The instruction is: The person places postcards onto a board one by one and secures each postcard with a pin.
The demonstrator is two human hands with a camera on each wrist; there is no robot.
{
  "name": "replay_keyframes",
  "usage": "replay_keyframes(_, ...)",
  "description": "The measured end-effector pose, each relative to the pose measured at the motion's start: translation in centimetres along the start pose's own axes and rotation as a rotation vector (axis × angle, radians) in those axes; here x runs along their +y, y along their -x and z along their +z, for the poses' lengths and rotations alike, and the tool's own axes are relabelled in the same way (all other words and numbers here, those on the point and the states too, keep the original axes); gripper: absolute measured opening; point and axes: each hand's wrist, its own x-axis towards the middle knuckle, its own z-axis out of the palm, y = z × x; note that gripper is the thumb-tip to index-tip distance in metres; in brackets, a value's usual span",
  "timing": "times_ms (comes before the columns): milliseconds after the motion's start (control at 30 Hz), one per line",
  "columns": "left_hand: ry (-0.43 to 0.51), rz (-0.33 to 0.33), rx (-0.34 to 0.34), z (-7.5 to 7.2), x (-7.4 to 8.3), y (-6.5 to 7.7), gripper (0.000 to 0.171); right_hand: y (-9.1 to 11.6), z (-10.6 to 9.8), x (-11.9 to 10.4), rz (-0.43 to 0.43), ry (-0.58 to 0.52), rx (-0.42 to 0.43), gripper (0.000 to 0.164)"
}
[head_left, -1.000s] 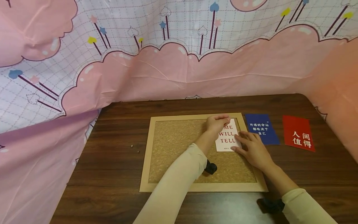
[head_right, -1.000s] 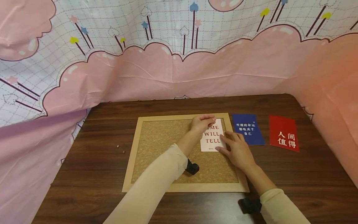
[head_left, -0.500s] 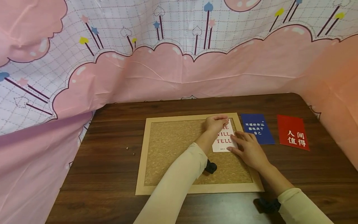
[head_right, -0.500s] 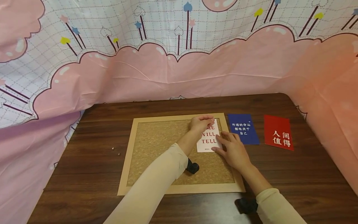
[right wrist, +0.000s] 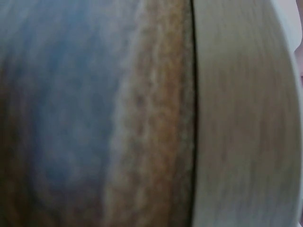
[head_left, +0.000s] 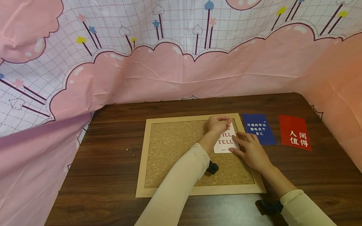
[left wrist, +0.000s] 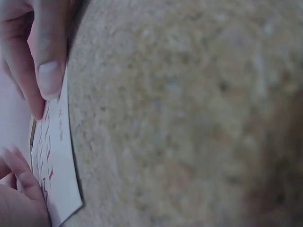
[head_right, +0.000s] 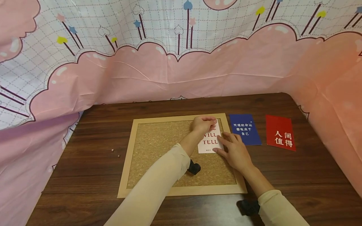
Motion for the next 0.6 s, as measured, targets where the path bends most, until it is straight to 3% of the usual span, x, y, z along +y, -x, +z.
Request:
replay_keyframes(200,-0.100,0.002,0.020,0.2,-0.3,-0.5,0.006,0.0,0.0,-0.1,0.011,-0.001,-0.011,0.051)
replay_keyframes(400,-0.269,-0.008,0.033,0.2,-0.5,-1.0,0.004,0.1,0.1,0.1,0.012,-0.001,-0.012,0.052)
replay_keyframes(600,-0.248,-0.002,0.046,0.3,-0.4,-1.1,0.006,0.0,0.2,0.3,0.001,0.006,-0.005,0.052)
